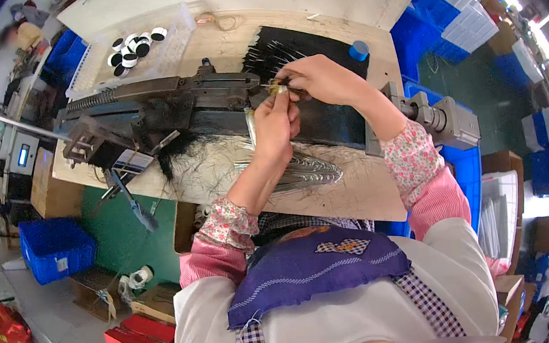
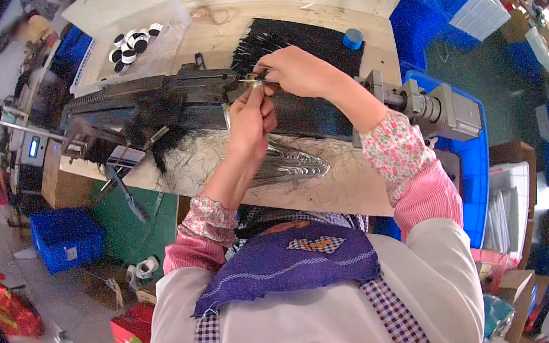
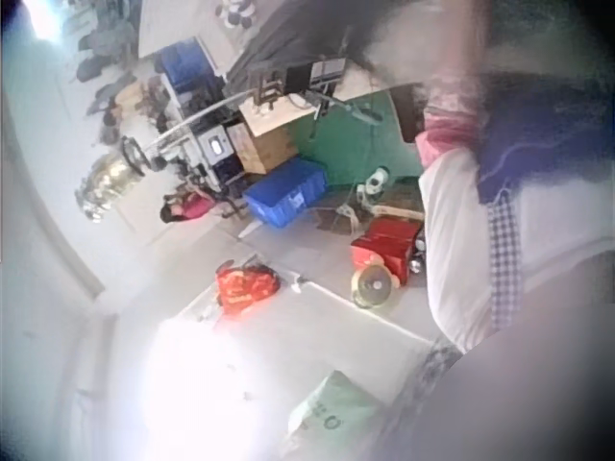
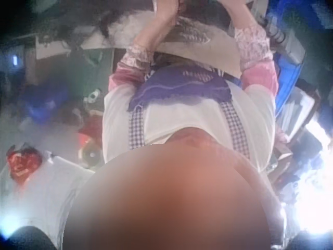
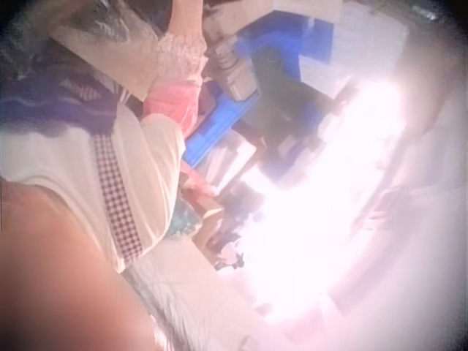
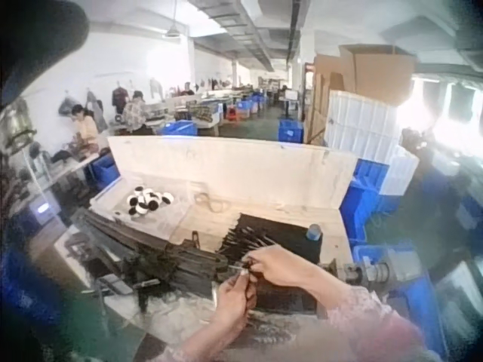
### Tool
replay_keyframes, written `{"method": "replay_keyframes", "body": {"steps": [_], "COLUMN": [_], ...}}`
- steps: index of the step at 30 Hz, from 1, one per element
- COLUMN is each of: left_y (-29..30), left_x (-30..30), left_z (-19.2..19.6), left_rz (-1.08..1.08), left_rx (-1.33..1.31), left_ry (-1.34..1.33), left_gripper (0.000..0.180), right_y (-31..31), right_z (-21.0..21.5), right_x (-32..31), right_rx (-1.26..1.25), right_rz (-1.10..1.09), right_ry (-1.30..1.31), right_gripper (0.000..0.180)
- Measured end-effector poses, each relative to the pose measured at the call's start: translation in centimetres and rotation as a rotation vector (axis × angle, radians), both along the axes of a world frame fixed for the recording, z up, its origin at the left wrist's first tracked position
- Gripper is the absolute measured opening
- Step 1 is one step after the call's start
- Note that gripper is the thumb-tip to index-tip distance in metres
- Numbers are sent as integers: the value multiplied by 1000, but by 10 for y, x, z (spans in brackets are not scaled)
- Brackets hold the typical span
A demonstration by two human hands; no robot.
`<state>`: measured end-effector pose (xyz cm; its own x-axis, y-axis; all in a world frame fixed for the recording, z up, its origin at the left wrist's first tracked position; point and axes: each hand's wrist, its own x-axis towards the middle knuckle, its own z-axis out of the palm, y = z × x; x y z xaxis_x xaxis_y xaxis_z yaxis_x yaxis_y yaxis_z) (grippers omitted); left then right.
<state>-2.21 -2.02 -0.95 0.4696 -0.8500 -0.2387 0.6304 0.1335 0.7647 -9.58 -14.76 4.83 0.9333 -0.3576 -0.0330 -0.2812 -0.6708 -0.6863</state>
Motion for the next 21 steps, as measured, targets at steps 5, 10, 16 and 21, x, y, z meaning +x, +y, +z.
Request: {"method": "replay_keyframes", "body": {"steps": [5,10,16,21], "left_y": [3,-5,-9,-3], "left_x": [-1,0,1,14], "left_z": [-1,-19,9,7], "left_rz": [-8,-163,-163,-196], "left_rx": [-3,-125,-281,-400], "left_ry": [-11,55,465,671], "left_gripper": [27,46,79,82], "right_y": [-11,-29,-22,4], "right_z": [5,12,27,20], "right_x": [-4,4,-11,-19], "right_rx": [290,528,-438,-704], "right_rz": [-41,4,33,-55], "right_ry": [-23,141,35,-131], "right_gripper": [27,28,35,32]}}
